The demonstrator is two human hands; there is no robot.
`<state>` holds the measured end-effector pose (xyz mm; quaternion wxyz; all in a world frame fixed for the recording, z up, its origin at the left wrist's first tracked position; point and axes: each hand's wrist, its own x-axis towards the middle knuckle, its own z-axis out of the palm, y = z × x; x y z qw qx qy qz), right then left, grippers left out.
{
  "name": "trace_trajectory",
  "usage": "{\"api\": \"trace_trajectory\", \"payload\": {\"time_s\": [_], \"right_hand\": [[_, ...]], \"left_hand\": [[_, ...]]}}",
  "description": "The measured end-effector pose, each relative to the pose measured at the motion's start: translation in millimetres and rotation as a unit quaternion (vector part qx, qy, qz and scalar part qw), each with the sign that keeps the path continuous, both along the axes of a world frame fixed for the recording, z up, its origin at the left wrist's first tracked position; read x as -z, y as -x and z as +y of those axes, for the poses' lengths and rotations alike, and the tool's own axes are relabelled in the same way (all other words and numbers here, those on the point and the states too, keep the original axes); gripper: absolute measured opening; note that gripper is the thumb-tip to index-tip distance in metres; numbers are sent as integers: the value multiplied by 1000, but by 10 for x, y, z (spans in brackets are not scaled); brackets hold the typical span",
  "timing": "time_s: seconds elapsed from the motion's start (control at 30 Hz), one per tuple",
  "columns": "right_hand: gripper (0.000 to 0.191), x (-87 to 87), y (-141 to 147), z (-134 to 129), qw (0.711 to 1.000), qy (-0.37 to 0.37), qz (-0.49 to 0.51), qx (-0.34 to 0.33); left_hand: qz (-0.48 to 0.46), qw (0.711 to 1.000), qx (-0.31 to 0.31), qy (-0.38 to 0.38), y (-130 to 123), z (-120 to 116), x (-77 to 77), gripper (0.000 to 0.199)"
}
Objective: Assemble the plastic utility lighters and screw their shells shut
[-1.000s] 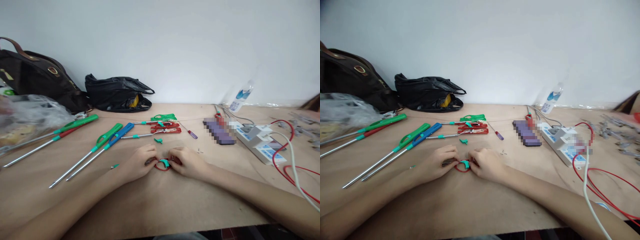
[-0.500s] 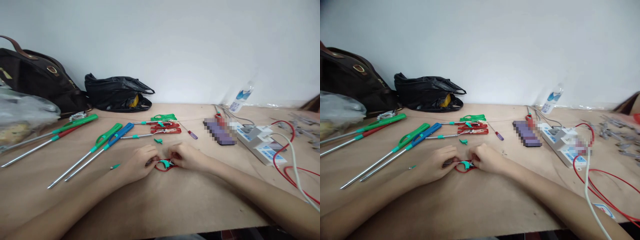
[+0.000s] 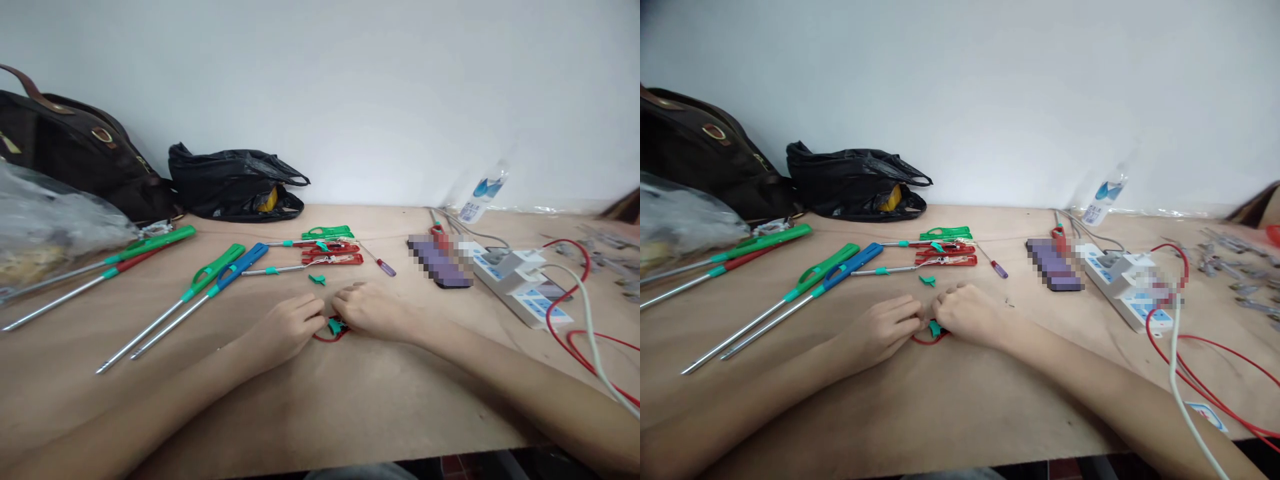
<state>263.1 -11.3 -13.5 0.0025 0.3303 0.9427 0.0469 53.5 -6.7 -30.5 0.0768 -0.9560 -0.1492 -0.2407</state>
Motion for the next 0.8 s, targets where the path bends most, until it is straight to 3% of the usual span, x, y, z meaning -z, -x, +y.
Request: {"api": "trace_trajectory", "payload": {"time_s": [0.13, 0.47, 0.8], "right_hand": [[10, -9, -36, 8, 999, 42, 19, 9], [5, 39, -64, 0, 975, 143, 130, 107], [19, 8, -16, 106, 908, 293, 237, 184]], "left_hand": [[9, 1000, 6, 13, 2, -2, -3, 39], [10, 1000, 14, 22, 10, 5, -10, 41], [13, 999, 13, 34, 2, 2, -25, 39]]}}
